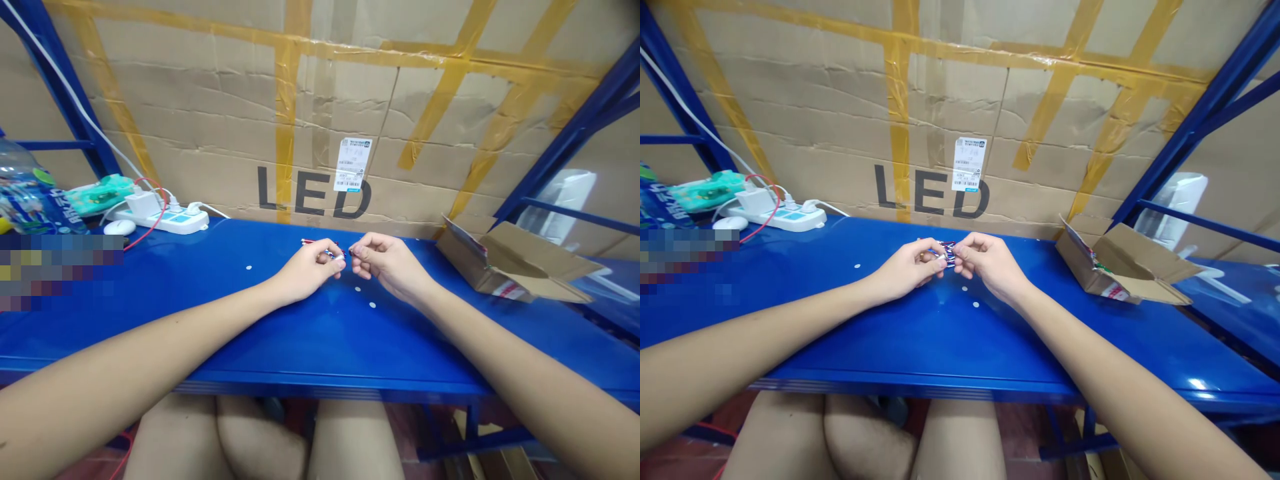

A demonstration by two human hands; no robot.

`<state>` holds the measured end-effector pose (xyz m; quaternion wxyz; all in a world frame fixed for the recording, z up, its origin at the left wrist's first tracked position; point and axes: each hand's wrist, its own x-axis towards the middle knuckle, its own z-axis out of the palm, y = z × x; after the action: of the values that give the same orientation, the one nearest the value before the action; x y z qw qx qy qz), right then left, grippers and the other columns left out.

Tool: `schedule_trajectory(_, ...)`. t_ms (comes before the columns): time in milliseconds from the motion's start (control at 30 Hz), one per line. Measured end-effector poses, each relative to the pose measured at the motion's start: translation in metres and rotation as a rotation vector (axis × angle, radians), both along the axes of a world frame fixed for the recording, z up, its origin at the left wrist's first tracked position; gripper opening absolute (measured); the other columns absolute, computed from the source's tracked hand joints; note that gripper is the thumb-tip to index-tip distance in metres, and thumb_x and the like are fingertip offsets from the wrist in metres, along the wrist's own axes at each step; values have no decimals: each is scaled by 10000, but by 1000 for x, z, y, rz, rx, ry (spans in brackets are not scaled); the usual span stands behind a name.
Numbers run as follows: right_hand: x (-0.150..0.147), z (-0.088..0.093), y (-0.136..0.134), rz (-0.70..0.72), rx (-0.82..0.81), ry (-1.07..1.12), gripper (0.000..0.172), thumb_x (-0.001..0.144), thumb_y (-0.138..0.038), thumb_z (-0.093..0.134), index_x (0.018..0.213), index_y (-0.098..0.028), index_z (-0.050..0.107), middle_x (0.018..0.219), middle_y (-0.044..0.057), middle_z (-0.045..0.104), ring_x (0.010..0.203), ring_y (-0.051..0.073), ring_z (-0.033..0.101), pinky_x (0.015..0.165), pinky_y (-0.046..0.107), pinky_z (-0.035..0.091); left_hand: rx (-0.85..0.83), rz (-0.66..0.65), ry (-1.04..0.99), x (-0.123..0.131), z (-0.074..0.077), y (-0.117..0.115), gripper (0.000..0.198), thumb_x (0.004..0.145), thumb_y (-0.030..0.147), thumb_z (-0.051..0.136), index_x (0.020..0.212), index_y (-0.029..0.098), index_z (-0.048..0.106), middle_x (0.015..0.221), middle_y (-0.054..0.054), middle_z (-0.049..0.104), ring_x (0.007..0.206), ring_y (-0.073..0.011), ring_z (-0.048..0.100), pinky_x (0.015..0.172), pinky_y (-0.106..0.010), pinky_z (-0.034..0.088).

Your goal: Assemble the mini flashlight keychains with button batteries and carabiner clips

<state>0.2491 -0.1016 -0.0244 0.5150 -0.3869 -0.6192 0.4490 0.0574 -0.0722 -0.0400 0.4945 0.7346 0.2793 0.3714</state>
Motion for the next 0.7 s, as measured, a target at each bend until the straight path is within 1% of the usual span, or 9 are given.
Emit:
schedule_trajectory(67,-2,-2,-3,13,15,-22,324,731,-427,818,756,-166,629,658,26,674,545,125,588,476,249,427,15,-12,-9,1,0,-2,163,852,291,660,907,169,568,671,13,631,586,-100,550,598,-235,415)
schedule_trajectory(167,-3,-1,-8,-8,94,-164,283,781,-418,770,796,-166,642,702,38,694,512,123,576,491,277,460,63,-16,-20,0,0,-2,135,846,262,655,889,162,575,739,-13,669,707,-132,617,674,-254,455)
schedule_trajectory(300,-2,-3,-13,-98,243,-346,186,855,-364,685,864,-181,656,738,26,688,514,122,570,528,297,488,107,-26,-41,-2,-2,-1,139,836,254,670,894,155,591,865,-48,713,847,-174,669,802,-315,500)
schedule_trajectory(400,0,-4,-14,-117,300,-428,149,882,-345,645,877,-197,654,729,16,675,529,130,575,554,303,494,121,-48,-41,-2,-2,-3,145,844,273,668,902,150,619,942,-66,721,931,-196,673,888,-350,495)
schedule_trajectory(500,1,-5,-15,-118,308,-433,124,885,-330,630,878,-208,643,722,11,666,529,137,575,546,303,485,178,-41,28,-2,0,-5,130,878,274,609,865,148,640,918,-58,708,887,-188,649,853,-330,480)
schedule_trajectory(633,3,-5,-14,-97,282,-449,117,882,-326,616,859,-212,625,744,20,681,526,142,574,539,304,480,241,4,161,-4,4,-6,322,953,298,445,730,153,627,761,-34,655,743,-165,579,708,-290,431)
schedule_trajectory(700,4,-4,-14,-83,279,-504,111,887,-318,600,846,-214,613,723,15,677,518,143,570,535,297,474,266,10,198,-5,5,-6,338,953,306,440,716,154,627,726,-27,644,713,-158,563,671,-277,411)
